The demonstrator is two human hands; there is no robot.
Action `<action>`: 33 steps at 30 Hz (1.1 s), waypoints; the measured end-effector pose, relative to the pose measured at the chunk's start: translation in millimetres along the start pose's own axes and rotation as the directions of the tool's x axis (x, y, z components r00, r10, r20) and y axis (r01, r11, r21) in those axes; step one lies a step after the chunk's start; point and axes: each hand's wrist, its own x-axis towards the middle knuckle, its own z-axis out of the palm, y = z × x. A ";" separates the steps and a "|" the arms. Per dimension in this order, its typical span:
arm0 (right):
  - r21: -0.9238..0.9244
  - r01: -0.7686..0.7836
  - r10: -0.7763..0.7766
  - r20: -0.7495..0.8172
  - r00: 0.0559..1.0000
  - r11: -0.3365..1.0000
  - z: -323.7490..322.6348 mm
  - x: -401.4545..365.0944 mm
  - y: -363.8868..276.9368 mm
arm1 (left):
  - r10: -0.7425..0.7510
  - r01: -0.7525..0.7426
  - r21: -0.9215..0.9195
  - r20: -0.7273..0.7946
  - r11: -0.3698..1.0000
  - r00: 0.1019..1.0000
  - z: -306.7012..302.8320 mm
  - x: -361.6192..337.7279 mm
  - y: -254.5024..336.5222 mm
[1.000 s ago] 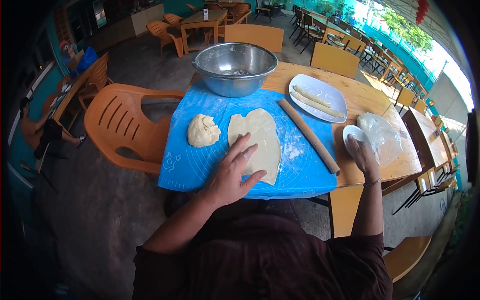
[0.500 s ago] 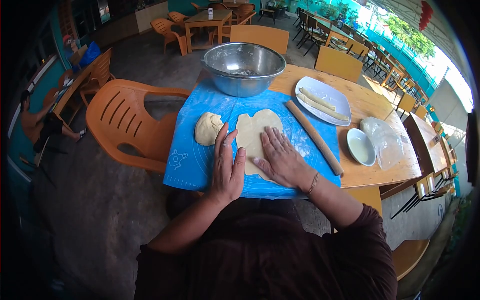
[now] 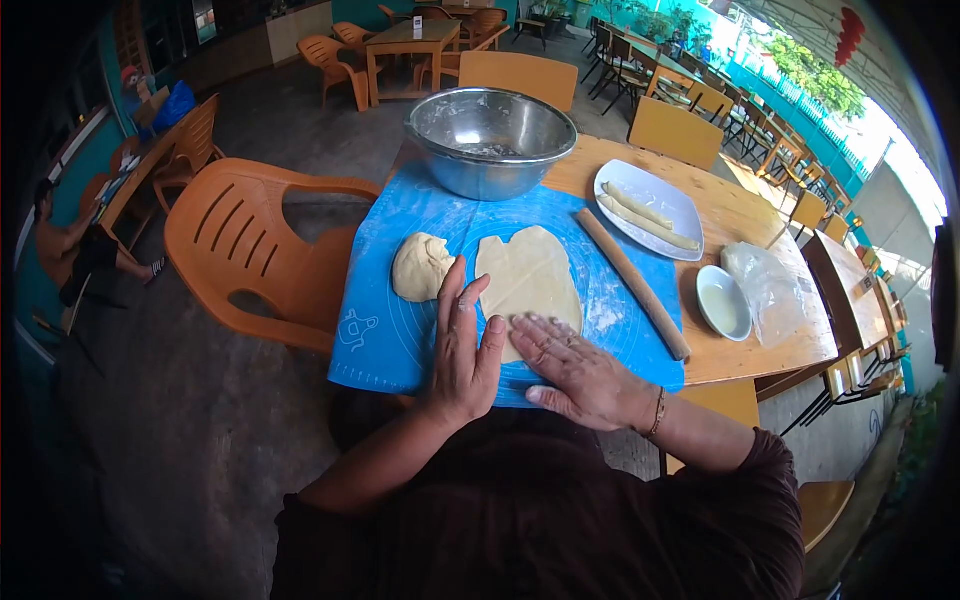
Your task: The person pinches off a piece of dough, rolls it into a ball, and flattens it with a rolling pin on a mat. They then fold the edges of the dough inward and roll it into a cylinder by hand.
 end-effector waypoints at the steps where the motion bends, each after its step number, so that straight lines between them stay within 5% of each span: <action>1: -0.023 -0.110 0.110 -0.002 0.994 0.994 -1.2 0.0 9.7 | 0.005 -0.006 0.008 0.017 1.000 1.000 -0.1 1.2 2.5; 7: -0.171 -0.503 0.489 -0.121 0.864 0.847 2.4 65.0 72.5 | 0.022 -0.022 0.078 0.001 0.997 1.000 3.5 0.4 4.6; 12: -0.128 -0.492 0.467 -0.183 0.865 0.861 23.1 103.1 63.3 | 0.016 -0.014 0.045 -0.030 0.999 0.999 2.7 -0.8 1.2; 15: -0.138 -0.327 0.302 -0.176 0.937 0.935 39.2 83.5 37.4 | 0.016 -0.016 0.013 -0.027 1.000 1.000 2.9 -1.2 0.8; 17: -0.161 -0.032 0.006 -0.158 0.987 0.986 34.4 51.9 18.2 | 0.036 -0.036 0.011 -0.029 0.999 0.999 1.9 -2.0 -0.9; 20: -0.007 0.057 -0.057 -0.008 0.998 0.998 10.9 21.7 5.1 | 0.058 -0.058 0.006 -0.028 0.998 0.998 1.0 -1.2 1.1; 27: -0.127 -0.320 0.314 -0.070 0.947 0.939 8.1 37.6 54.8 | 0.072 -0.071 0.044 -0.013 0.997 0.997 2.0 -0.2 3.1; 33: -0.173 -0.344 0.324 -0.133 0.937 0.923 18.7 113.8 52.9 | 0.091 -0.081 0.129 -0.075 0.988 0.993 1.4 -0.5 3.5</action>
